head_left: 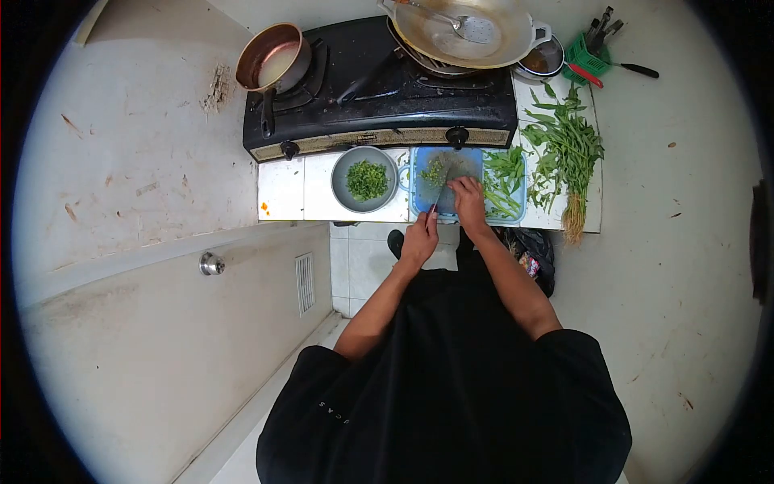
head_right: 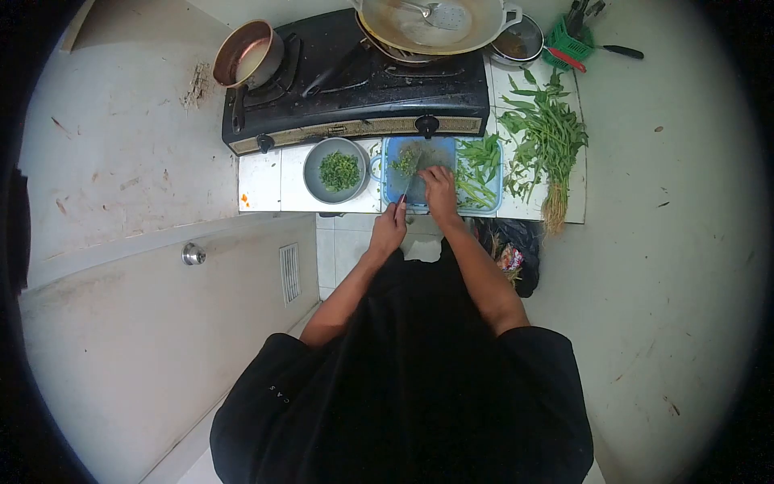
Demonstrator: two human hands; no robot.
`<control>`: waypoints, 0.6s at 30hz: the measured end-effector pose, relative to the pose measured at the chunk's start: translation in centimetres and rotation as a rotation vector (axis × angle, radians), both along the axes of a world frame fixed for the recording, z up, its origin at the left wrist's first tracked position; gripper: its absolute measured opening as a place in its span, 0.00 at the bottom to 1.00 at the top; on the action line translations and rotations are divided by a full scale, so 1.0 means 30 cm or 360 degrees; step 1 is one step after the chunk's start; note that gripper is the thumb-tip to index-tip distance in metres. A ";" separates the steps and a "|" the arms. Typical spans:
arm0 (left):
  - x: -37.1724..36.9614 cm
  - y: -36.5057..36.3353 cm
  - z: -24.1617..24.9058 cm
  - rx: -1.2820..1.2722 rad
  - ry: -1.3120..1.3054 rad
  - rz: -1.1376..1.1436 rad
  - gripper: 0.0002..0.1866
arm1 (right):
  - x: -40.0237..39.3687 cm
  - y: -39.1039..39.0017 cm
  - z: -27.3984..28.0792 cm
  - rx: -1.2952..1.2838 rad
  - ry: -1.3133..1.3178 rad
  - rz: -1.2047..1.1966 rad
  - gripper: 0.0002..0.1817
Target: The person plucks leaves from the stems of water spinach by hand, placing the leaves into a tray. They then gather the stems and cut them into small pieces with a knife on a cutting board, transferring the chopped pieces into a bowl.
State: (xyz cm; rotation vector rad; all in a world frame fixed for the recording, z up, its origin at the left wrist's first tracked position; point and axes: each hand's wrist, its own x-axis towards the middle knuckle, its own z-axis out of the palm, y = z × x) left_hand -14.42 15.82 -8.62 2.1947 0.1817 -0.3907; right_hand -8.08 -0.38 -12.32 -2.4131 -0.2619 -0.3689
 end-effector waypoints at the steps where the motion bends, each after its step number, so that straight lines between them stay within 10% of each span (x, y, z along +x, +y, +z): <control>1: -0.004 -0.006 0.007 0.0013 0.0004 -0.0010 0.22 | 0.000 0.000 -0.001 -0.0009 -0.0016 -0.0006 0.16; 18: -0.021 -0.031 -0.018 0.0100 0.0027 -0.0023 0.22 | 0.005 0.005 -0.013 0.0085 -0.0031 -0.0061 0.13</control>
